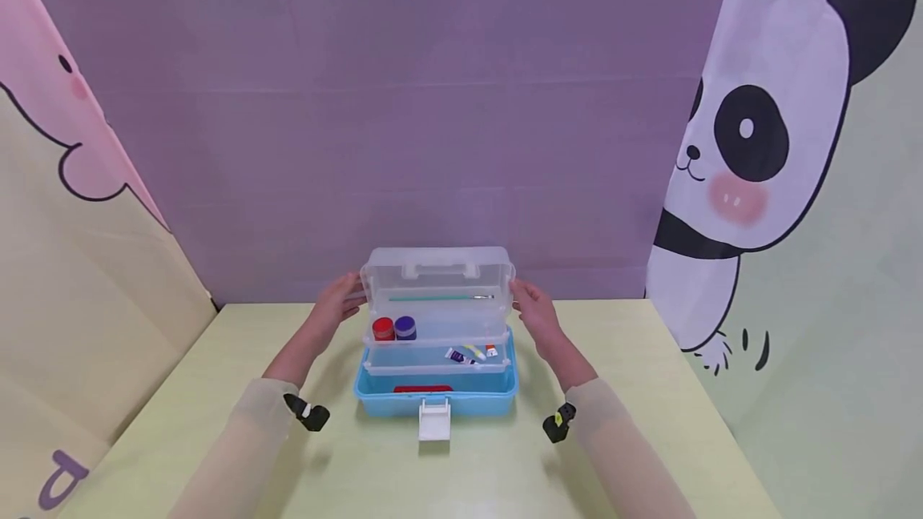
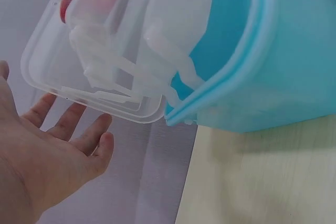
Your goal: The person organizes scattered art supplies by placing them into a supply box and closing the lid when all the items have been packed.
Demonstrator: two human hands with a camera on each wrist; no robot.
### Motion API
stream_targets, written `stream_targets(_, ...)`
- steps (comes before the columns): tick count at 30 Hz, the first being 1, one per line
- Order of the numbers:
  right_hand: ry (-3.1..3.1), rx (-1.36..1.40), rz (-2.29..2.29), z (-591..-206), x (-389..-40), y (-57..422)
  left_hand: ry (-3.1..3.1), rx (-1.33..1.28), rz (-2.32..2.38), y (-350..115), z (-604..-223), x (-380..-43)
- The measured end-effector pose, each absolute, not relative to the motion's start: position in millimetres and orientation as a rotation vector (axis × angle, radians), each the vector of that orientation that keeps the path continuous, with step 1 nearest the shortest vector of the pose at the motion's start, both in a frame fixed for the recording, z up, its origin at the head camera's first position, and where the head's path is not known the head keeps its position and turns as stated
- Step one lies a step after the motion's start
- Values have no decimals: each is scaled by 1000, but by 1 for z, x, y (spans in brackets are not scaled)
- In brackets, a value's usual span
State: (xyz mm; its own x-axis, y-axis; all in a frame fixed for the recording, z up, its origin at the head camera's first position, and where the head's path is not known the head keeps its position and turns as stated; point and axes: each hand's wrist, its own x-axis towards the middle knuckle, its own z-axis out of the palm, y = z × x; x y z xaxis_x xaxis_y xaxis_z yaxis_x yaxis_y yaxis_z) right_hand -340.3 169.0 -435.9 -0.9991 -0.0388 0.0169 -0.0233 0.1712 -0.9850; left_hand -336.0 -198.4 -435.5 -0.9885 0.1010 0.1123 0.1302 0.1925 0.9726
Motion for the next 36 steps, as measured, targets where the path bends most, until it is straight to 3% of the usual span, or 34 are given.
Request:
stream_targets(12, 2395, -54, -1984, -424, -325, 166, -2423, -206, -1882, -195, -433, -326)
stream_targets(36, 2506, -162, -1767, -443, -295, 187, -2659, -157, -1724, -204, -447, -287)
